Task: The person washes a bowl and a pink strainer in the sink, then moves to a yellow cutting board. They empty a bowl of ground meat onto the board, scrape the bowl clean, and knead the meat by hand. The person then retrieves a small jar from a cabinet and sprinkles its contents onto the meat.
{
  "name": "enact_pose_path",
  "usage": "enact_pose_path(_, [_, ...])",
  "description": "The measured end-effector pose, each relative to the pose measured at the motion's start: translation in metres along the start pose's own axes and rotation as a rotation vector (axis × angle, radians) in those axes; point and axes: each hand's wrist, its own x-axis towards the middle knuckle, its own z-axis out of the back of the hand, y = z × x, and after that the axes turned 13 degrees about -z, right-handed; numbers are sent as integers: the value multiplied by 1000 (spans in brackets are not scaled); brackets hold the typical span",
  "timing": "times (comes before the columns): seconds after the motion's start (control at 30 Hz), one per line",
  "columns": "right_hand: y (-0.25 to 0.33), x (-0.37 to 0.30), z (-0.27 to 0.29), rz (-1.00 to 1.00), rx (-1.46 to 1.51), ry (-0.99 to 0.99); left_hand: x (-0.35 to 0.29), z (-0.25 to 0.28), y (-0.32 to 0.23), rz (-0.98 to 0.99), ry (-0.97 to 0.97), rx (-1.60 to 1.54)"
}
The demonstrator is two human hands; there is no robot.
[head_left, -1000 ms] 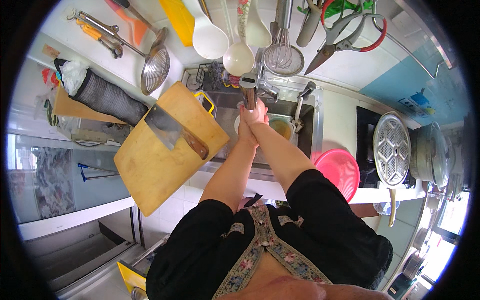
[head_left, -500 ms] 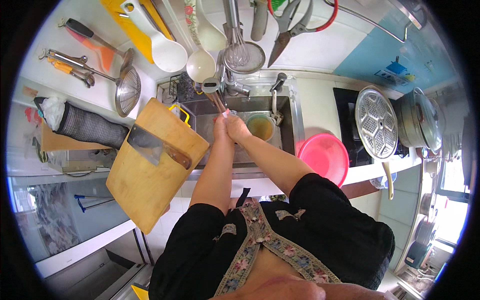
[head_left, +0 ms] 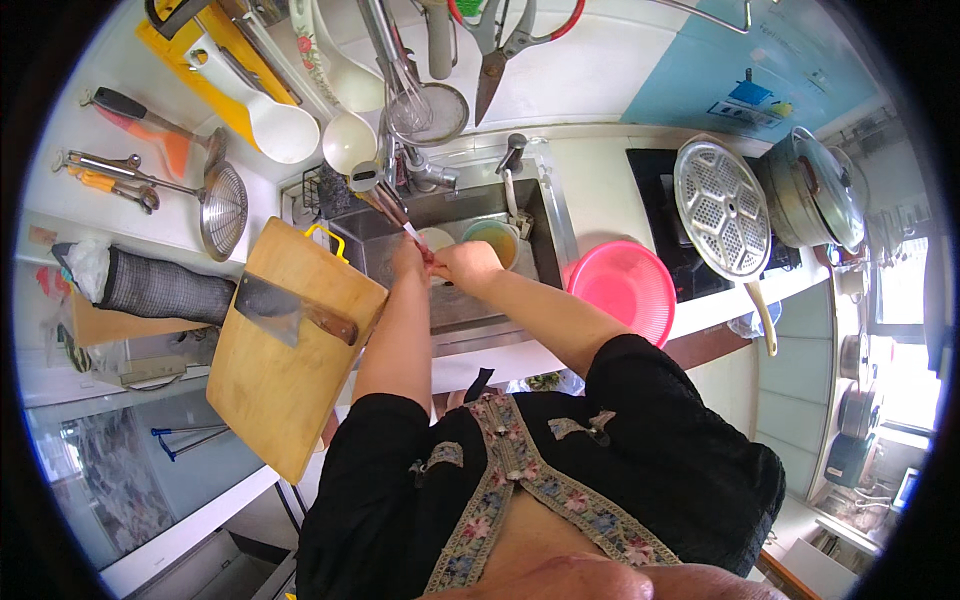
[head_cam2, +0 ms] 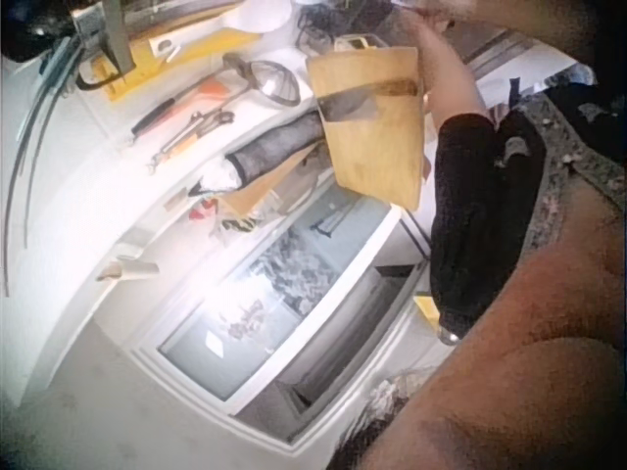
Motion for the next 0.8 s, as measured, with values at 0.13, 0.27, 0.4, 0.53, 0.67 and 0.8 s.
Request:
enact_pose_path(0.13, [-44,-8,0,132,-373,-22,-8,3,16,-70,331,308])
enact_pose_path(0.27, [-94,-34,35,223,-359,54,-9,27,46,-226,338,664])
enact_pose_path(0.4, [-174,-65,88,-27,-385,138,-7,45,52,-339,527,936])
enact_pose_path(0.53, [-225,-107,113,-369,-534,269,-29,34,44,-224,703,879])
enact_pose_path(0.67, [-286,-114,98,-366,-423,142,-102,-19,6,-28,881,751])
enact_pose_path(0.8, [-239,-131,130,-215,-274,-35,-167,-47,-18,-160,931,627])
